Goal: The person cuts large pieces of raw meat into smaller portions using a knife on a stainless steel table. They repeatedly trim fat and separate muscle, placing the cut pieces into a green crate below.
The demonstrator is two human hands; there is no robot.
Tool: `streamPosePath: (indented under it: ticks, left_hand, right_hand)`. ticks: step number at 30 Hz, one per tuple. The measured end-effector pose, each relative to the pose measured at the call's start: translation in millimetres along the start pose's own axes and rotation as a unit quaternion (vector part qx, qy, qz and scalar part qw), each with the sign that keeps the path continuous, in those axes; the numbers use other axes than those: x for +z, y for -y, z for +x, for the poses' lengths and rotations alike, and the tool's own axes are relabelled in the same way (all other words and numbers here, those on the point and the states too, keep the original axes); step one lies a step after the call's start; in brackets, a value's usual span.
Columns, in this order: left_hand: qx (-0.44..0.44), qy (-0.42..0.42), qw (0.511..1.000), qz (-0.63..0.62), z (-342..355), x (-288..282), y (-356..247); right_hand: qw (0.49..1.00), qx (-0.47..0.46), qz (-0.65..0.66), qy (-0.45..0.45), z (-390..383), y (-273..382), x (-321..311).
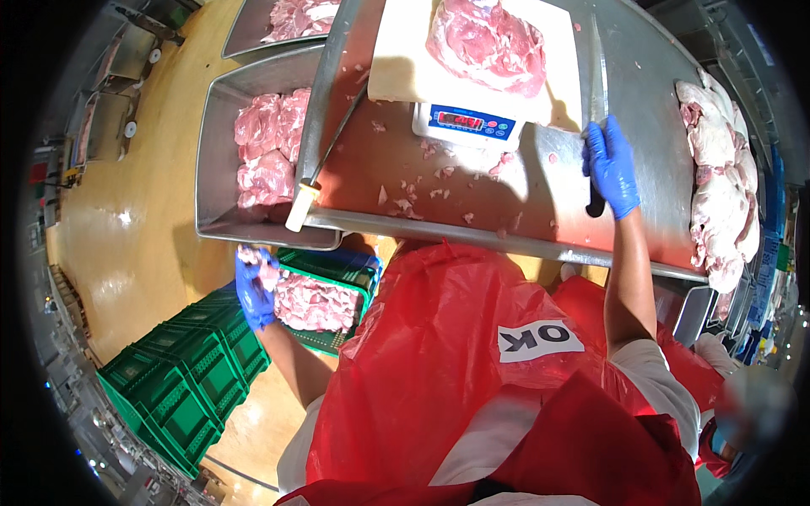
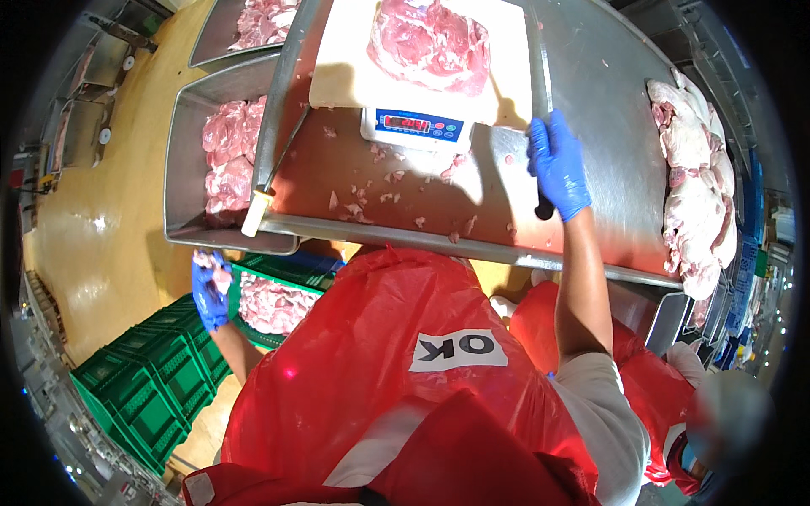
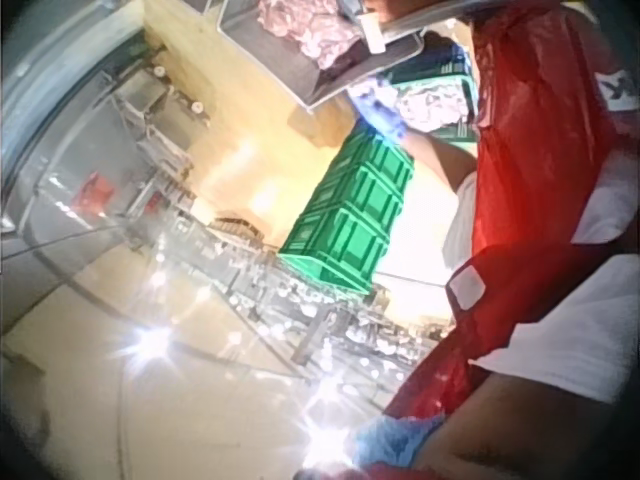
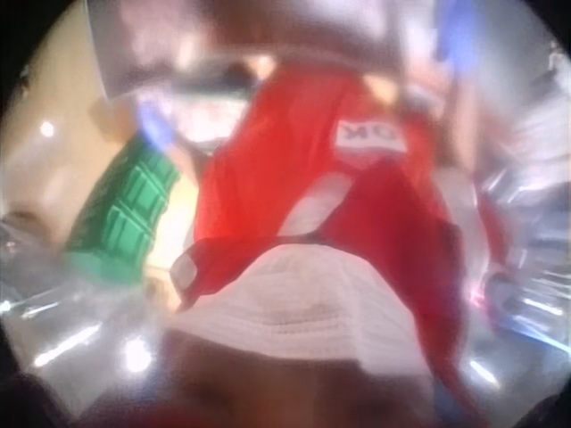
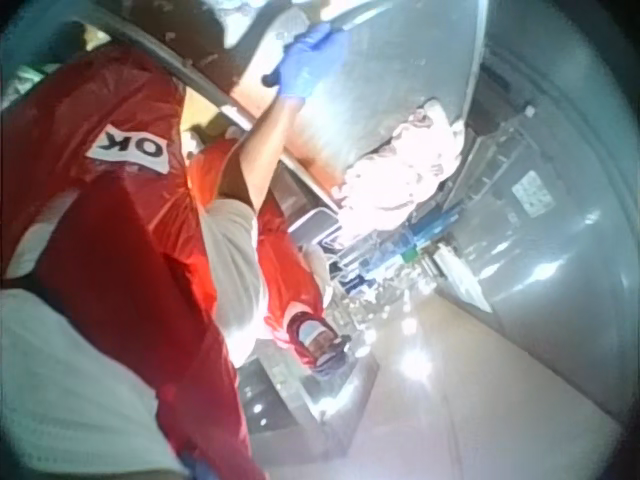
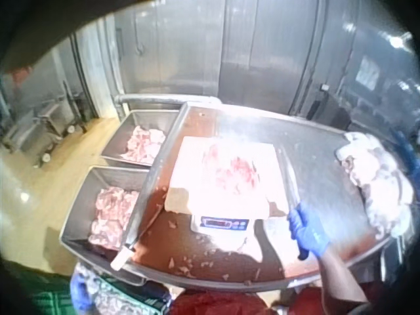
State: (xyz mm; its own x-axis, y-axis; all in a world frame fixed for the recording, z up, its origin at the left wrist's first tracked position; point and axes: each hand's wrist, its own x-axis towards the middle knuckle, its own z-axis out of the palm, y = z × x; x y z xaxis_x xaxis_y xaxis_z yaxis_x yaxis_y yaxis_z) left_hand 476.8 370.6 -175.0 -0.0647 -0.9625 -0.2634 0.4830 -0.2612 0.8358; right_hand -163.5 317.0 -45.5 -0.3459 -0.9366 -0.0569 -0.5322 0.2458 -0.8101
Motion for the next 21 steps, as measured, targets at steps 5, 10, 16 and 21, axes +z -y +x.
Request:
streamPosePath:
  ticks: [5, 10, 16, 21]
  left_hand:
    - [-0.125, -0.134, 0.454, 0.872, -33.6, -57.4, -9.5]
    - [0.078, 0.059, 0.956, 0.276, 108.4, 245.1, -41.7]
    - [0.057, 0.135, 0.899, 0.412, 279.7, 388.9, 12.0]
    - [0.065, 0.326, 0.844, 0.422, 340.5, 464.0, 36.5]
  right_hand:
    - [0.993, -0.02, 0.105, 0.039, 55.9, -29.5, -20.1]
    - [0.934, 0.004, 0.347, 0.084, 134.1, -54.6, 15.0]
    - [0.916, 0.045, 0.388, 0.089, 120.8, -16.9, 53.9]
    - [0.941, -0.025, 0.334, 0.051, 105.7, -21.3, 72.6]
